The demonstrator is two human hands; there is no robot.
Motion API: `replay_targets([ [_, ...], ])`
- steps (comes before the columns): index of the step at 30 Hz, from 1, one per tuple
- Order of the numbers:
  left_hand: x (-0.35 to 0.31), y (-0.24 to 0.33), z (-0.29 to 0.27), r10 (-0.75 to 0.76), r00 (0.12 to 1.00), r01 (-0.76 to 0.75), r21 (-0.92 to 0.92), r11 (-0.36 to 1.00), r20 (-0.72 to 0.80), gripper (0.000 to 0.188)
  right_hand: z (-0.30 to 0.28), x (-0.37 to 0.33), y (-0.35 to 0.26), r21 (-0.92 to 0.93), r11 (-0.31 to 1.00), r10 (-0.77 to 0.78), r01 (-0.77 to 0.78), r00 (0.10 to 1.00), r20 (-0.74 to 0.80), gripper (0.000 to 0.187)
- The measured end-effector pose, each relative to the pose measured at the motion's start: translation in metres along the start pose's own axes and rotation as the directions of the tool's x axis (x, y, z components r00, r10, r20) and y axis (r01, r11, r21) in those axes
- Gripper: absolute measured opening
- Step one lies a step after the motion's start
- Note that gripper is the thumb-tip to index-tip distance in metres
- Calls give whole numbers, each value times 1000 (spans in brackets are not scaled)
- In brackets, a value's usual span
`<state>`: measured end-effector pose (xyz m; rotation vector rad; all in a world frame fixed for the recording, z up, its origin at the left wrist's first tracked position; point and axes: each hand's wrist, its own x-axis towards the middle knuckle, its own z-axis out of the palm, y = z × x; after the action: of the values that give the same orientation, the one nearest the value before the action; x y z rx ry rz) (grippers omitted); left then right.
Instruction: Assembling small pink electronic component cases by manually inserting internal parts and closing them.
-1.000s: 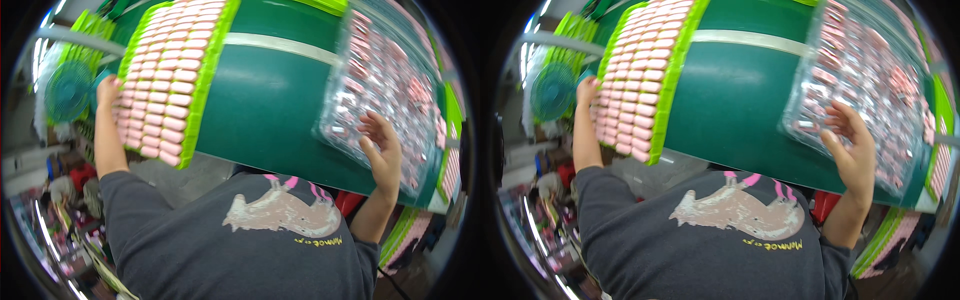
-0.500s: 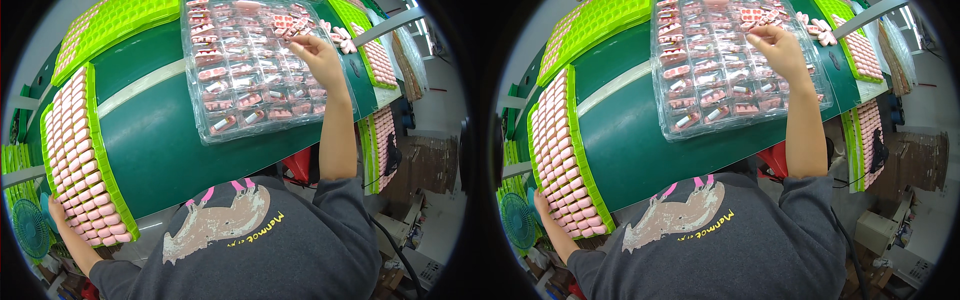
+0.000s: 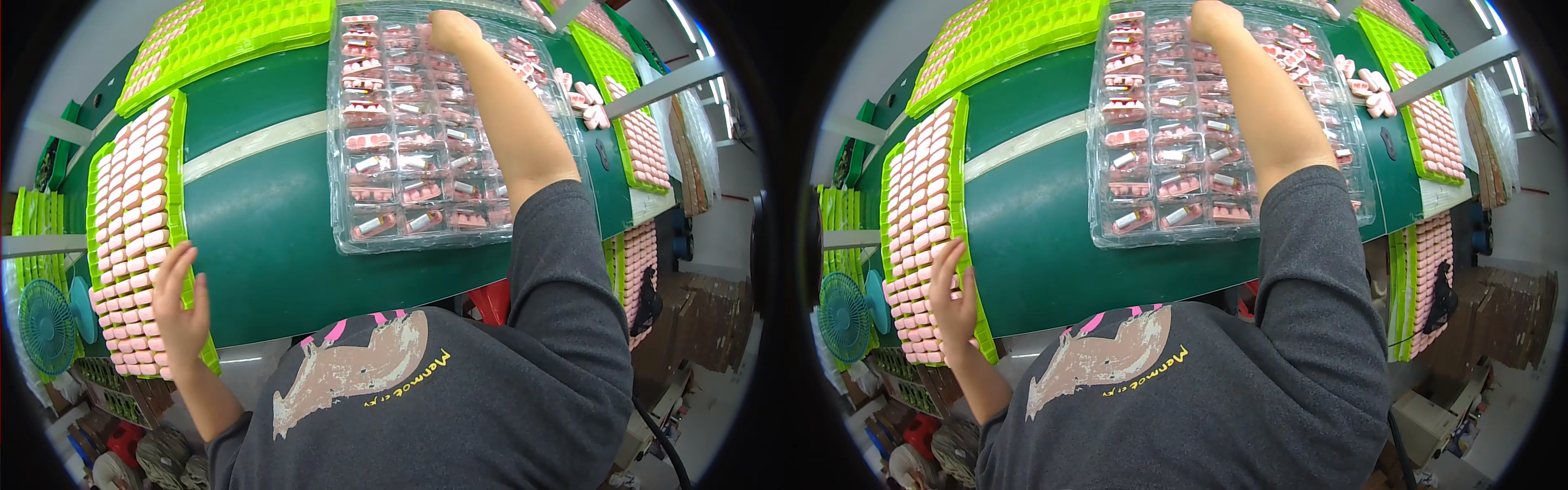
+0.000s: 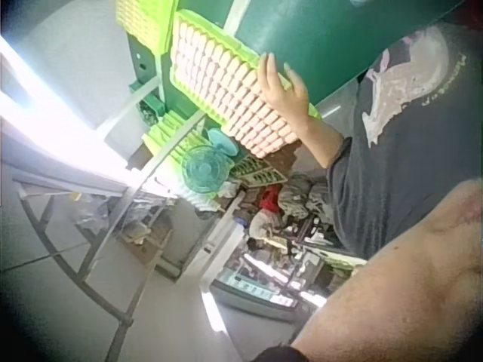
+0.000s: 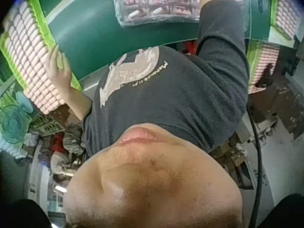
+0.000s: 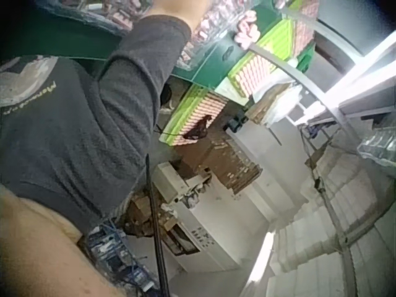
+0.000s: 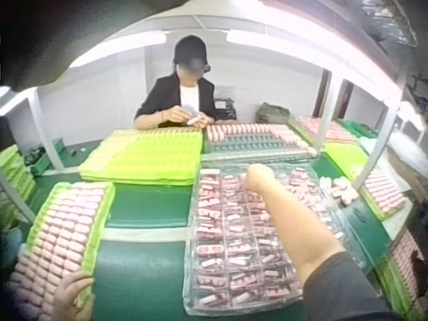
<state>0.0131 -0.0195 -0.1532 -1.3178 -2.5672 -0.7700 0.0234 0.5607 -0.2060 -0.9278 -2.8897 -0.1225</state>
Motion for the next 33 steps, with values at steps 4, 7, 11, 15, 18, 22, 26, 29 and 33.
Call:
replay_targets([
  [4,7,28,17,19,1000,-18,-215,977,2,29,-29,-20,-12,49,997,53,-56,997,54,22],
  [7,22,45,37,56,998,-64,-336,940,-32,24,-84,-70,-27,195,980,63,-44,994,-90,22],
  [11,35,66,75,-5,1000,22,-824,567,23,16,-76,-126,-53,486,272,-319,831,554,-769,33],
  [15,48,75,103,-35,853,503,-839,-208,520,63,-112,-231,-103,596,506,-445,623,781,-438,23],
  [18,57,92,105,254,647,731,-490,-476,719,85,-109,-276,-123,729,388,-457,564,805,-379,29],
  [22,45,94,113,449,522,837,-333,-434,725,95,-92,-298,-134,690,396,-478,606,778,-408,28],
  [26,39,97,116,438,575,776,-292,-559,691,85,-80,-305,-137,662,410,-438,627,772,-460,29],
  [29,39,102,113,346,602,742,-343,-575,720,76,-73,-306,-137,669,396,-393,629,775,-495,32],
  [33,41,107,115,98,613,719,-502,-481,784,67,-61,-311,-133,684,454,-236,572,817,-526,36],
])
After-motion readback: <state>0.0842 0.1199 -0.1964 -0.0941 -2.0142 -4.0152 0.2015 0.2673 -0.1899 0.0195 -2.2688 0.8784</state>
